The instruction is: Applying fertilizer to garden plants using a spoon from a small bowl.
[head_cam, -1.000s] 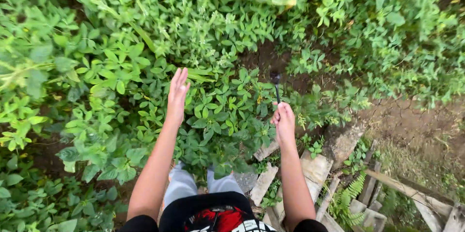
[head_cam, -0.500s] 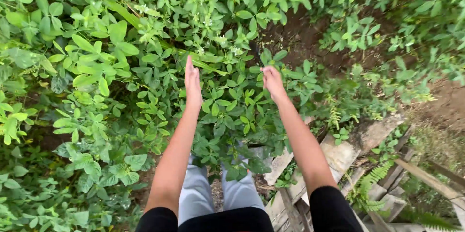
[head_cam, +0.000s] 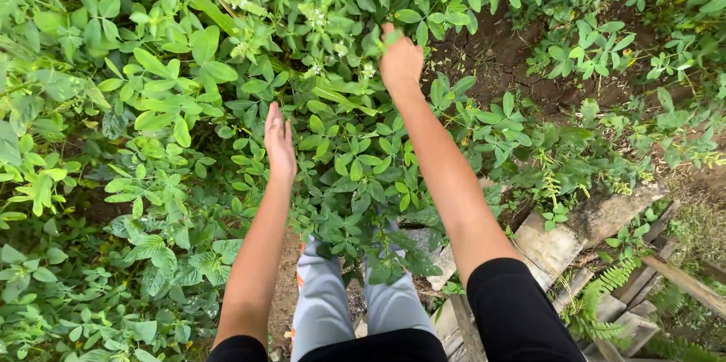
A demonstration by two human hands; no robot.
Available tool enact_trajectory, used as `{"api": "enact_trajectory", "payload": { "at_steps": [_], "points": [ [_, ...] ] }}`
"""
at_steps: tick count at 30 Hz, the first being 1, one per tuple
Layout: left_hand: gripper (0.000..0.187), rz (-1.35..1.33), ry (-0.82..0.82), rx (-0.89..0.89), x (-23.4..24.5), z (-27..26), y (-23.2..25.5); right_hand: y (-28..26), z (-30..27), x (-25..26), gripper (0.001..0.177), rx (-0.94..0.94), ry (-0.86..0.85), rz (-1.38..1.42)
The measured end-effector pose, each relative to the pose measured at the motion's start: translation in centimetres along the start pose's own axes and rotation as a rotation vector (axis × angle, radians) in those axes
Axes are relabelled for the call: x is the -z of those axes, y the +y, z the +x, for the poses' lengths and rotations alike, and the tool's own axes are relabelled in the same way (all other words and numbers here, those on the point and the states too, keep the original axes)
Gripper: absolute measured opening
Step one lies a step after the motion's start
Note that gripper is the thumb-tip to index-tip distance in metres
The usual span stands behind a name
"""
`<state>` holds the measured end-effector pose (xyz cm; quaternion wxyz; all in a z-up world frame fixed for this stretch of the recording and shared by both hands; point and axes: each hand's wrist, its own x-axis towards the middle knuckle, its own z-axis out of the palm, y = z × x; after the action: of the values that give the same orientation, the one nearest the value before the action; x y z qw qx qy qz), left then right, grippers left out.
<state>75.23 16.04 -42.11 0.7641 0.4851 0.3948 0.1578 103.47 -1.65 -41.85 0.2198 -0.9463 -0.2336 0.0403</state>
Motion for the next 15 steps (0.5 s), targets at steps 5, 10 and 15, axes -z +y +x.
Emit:
{"api": "enact_trajectory", "payload": {
  "at_steps": [5,10,15],
  "points": [
    [0.066,-0.018,0.02,0.048,3.9,-2.0,-2.0,6.1,-6.5,-2.4,0.028,-0.08,-0.046,-0.048],
    [0.068,0.094,0.055,0.135,5.0,-2.7,-7.0,10.8,-18.4,-2.0,0.024,-0.43,-0.291,0.143],
    [0.076,0.074,-0.028,0.431,3.8,-3.8,-10.9,17.2,-33.1,-6.3,0.016,-0.543,-0.155,0.393]
  ]
}}
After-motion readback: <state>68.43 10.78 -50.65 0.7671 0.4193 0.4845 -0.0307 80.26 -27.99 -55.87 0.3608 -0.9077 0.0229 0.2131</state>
